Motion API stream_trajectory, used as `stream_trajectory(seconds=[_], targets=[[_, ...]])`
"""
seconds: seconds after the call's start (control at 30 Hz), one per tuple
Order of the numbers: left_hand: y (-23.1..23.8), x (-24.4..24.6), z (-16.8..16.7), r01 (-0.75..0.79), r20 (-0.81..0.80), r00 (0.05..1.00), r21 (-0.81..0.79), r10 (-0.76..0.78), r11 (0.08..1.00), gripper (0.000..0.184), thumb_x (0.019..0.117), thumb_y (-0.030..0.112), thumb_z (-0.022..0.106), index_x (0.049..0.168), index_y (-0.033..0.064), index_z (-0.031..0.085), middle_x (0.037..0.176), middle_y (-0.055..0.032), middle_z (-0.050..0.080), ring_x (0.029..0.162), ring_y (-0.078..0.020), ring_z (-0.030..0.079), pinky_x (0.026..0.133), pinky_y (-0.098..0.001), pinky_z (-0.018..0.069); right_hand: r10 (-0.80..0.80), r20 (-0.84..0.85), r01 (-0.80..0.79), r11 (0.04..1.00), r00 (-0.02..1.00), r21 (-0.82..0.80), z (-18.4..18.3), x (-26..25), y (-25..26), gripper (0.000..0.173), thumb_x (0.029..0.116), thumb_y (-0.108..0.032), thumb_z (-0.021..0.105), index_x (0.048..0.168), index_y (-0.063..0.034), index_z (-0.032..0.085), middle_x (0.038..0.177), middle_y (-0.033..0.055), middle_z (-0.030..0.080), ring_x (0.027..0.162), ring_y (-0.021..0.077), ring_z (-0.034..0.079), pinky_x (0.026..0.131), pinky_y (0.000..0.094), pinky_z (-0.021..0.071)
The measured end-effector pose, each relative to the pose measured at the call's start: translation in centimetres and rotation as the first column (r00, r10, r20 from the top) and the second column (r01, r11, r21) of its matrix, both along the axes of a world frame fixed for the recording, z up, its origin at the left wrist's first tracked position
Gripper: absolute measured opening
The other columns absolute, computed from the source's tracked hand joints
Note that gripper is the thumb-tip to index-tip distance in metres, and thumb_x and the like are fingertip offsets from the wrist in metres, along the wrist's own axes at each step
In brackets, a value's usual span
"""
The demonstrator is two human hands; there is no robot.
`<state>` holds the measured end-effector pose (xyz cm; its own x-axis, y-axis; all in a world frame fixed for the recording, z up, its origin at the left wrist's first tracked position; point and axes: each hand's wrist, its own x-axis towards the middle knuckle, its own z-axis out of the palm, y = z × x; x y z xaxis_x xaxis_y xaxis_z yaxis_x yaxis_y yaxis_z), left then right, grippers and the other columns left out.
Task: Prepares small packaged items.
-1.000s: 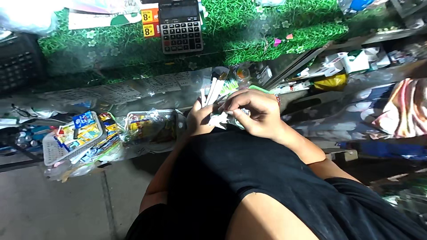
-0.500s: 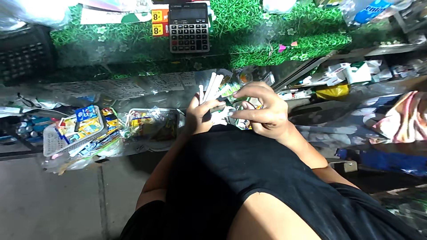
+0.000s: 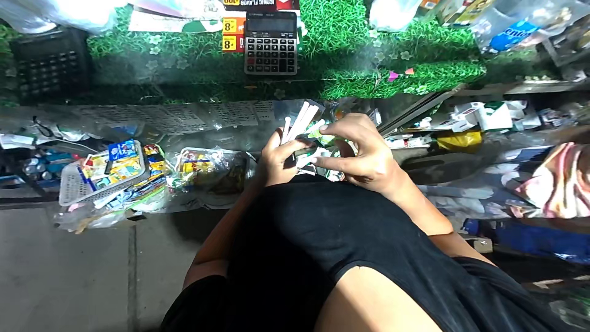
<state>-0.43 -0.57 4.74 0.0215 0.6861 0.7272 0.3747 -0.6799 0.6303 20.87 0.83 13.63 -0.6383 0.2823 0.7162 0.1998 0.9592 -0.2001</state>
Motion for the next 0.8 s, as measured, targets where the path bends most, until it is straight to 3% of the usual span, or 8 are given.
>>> stream_trajectory(seconds=[0.23,0.37,0.53,0.8], targets=[[0.02,-0.35,-0.13,0.044,-0.002,0.999,0.049,-0.044,0.998,0.012,0.0840,0.011,0.076,0.091,0.0022,0.074,0.101,-0.0172,0.066,0.096,-0.0131,0.063,0.088,-0.0198,0.0511,0.043,-0.023,-0.044,0.998,0.999,-0.043,-0.23,-0.42,0.12,0.017,0.0943,-0.004,0.067,0.103,-0.0136,0.078,0.124,0.0196,0.066,0.121,0.0313,0.059,0.106,0.0473,0.0465],[-0.15,-0.45,-0.27,0.053,0.001,0.999,0.021,-0.053,0.998,0.011,0.0841,0.010,0.075,0.093,0.0033,0.075,0.104,-0.0172,0.066,0.097,-0.0141,0.063,0.088,-0.0220,0.0522,0.086,-0.029,-0.088,0.994,0.996,-0.061,-0.38,-0.57,0.26,0.014,0.0935,-0.005,0.070,0.098,-0.0142,0.079,0.124,0.0202,0.065,0.123,0.0307,0.058,0.106,0.0457,0.0472],[-0.15,-0.44,-0.49,0.044,-0.016,0.999,0.037,-0.043,0.998,0.012,0.0835,0.012,0.076,0.094,0.0050,0.076,0.102,-0.0177,0.066,0.095,-0.0139,0.063,0.087,-0.0214,0.0517,0.038,-0.010,-0.039,0.997,0.999,-0.070,-0.51,-0.77,0.50,0.021,0.0935,0.002,0.064,0.097,-0.0129,0.079,0.124,0.0200,0.067,0.123,0.0297,0.059,0.105,0.0432,0.0486],[-0.29,-0.57,-0.48,0.065,-0.007,0.998,0.048,-0.065,0.997,0.012,0.0838,0.010,0.075,0.093,0.0020,0.076,0.102,-0.0181,0.066,0.094,-0.0143,0.063,0.088,-0.0217,0.0516,0.095,-0.017,-0.096,0.991,0.995,-0.090,-0.50,-0.84,0.24,0.015,0.0935,-0.002,0.068,0.094,-0.0135,0.077,0.127,0.0197,0.064,0.126,0.0286,0.057,0.105,0.0420,0.0486]])
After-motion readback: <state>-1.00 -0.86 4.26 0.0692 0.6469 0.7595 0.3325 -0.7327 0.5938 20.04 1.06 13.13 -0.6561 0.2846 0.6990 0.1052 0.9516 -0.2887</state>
